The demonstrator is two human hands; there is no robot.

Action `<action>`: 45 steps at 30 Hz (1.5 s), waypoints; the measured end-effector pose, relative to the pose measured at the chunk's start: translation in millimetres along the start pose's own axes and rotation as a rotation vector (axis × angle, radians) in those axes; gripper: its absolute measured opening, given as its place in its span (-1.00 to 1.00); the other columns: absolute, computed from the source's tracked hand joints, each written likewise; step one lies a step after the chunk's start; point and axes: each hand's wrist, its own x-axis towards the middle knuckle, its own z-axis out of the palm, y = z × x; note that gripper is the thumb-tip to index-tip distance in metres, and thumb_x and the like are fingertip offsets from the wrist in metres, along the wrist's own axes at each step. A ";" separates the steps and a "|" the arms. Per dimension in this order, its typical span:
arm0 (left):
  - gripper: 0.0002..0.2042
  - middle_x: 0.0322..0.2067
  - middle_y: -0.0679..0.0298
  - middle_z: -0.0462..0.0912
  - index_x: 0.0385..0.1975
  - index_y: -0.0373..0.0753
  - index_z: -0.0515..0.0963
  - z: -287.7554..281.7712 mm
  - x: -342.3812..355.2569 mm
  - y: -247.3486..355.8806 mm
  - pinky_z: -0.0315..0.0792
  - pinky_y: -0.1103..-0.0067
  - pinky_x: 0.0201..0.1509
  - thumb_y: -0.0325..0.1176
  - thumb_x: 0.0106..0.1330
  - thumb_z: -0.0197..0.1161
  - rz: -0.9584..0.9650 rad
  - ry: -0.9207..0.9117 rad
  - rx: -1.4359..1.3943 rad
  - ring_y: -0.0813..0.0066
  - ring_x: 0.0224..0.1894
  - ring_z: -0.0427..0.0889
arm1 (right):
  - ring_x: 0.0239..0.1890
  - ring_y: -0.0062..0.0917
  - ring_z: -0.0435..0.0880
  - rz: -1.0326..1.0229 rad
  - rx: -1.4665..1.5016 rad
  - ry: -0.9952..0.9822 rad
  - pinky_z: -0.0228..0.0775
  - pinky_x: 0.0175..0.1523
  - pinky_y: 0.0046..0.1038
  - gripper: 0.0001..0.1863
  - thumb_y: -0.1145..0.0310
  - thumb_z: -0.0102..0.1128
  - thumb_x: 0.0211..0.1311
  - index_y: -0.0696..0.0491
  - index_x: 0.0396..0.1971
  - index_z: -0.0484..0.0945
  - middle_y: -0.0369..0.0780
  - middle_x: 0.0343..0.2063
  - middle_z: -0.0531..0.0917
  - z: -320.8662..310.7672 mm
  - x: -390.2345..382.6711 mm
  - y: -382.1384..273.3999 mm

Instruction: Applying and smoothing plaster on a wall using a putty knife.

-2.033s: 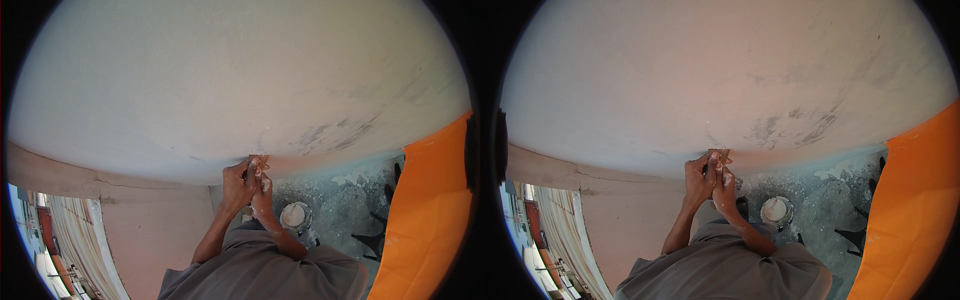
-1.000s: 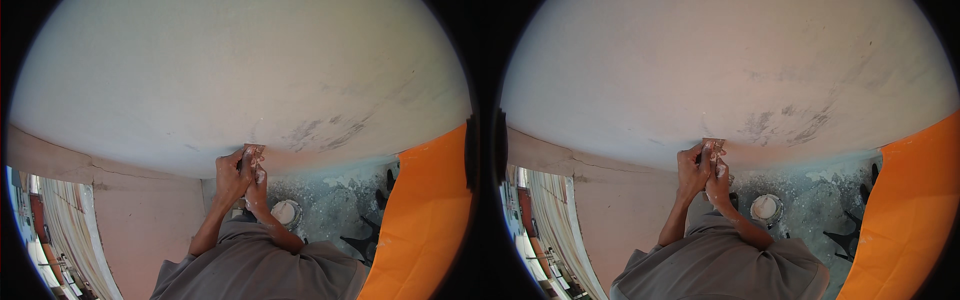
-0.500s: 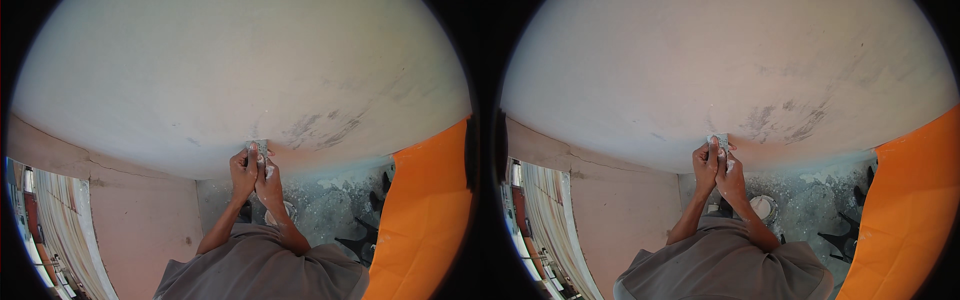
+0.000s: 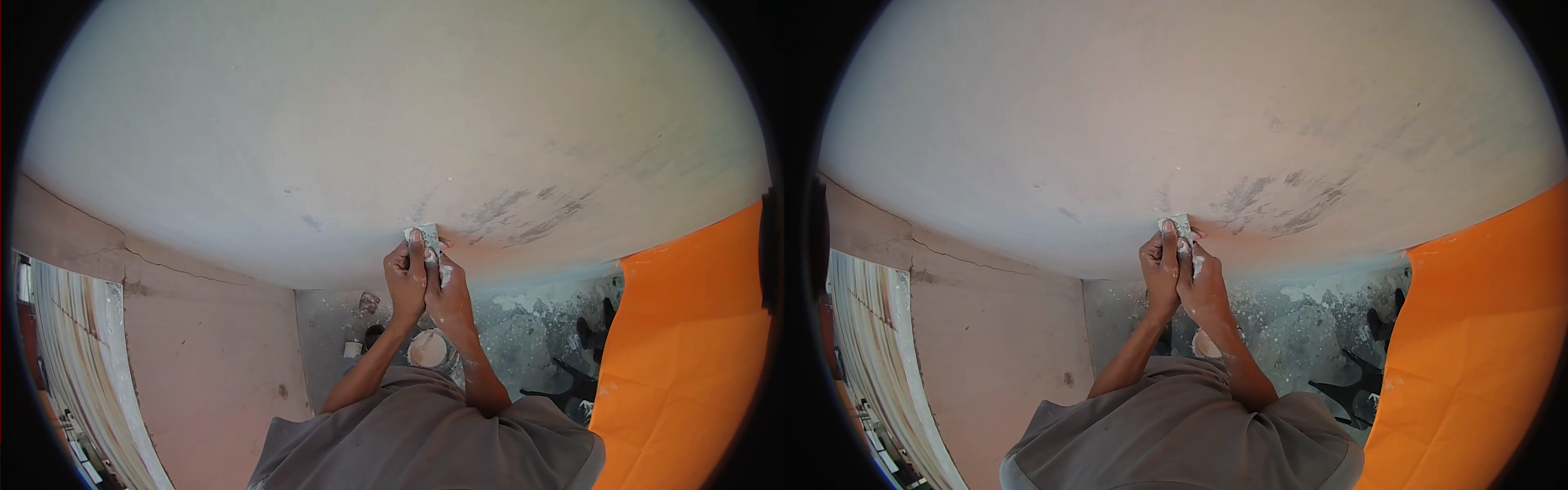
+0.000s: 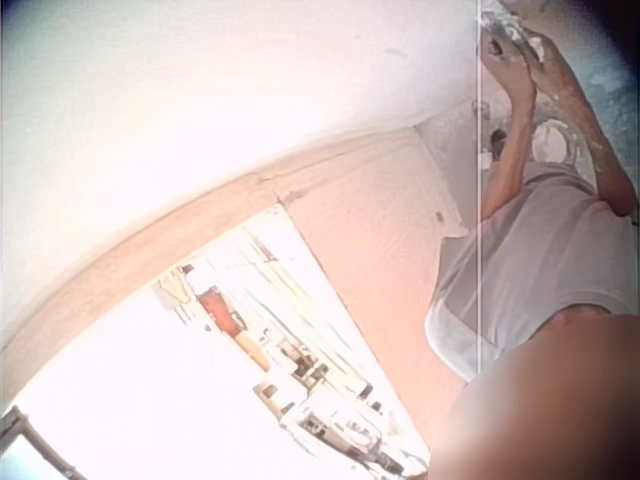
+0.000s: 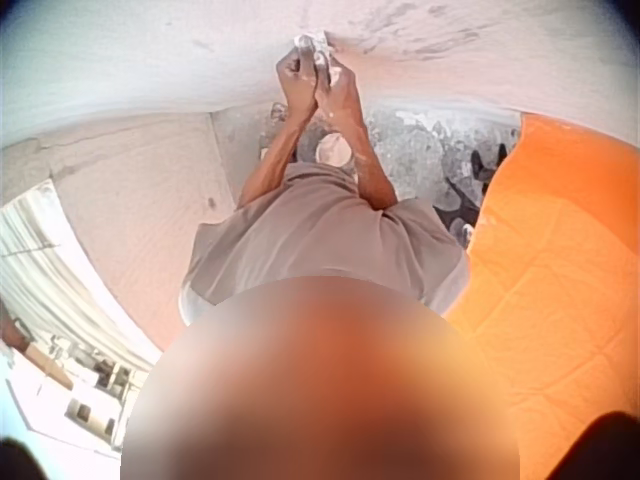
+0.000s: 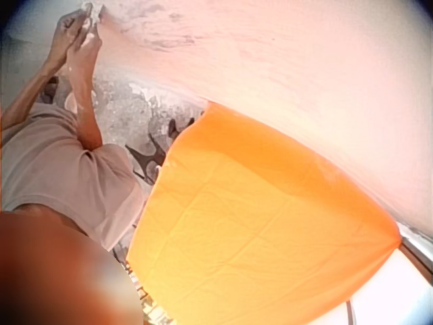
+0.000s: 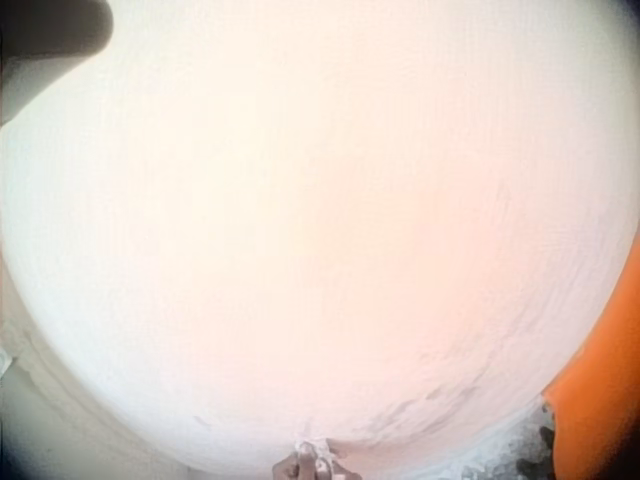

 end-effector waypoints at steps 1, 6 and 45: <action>-0.55 -0.43 0.28 0.74 -0.31 -0.38 0.69 -3.3 1.0 3.1 0.38 0.66 -0.38 -0.15 0.64 -0.01 -0.009 -0.004 0.073 0.72 -0.48 0.49 | -0.51 -0.40 0.62 0.000 0.002 -0.006 0.41 -0.35 -0.29 -0.59 0.21 -0.06 0.61 0.32 -0.20 0.55 -0.02 -0.57 0.64 3.6 -1.9 0.8; -0.57 -0.45 0.28 0.75 -0.29 -0.41 0.71 -15.5 8.5 26.3 0.40 0.66 -0.40 -0.18 0.62 0.04 0.037 -0.054 0.357 0.72 -0.49 0.49 | -0.34 -0.58 0.59 0.124 0.424 0.132 0.44 -0.19 -0.44 -0.63 0.19 -0.04 0.62 0.26 -0.11 0.52 -0.20 -0.39 0.66 41.9 -4.4 26.4; -0.62 -0.49 0.26 0.75 -0.26 -0.43 0.71 -13.6 11.6 37.9 0.39 0.64 -0.43 -0.25 0.61 0.05 0.086 -0.105 0.457 0.72 -0.53 0.50 | -0.35 -0.57 0.58 0.060 0.445 0.121 0.44 -0.19 -0.46 -0.63 0.20 -0.06 0.63 0.25 -0.11 0.54 -0.19 -0.38 0.68 43.6 -1.9 28.2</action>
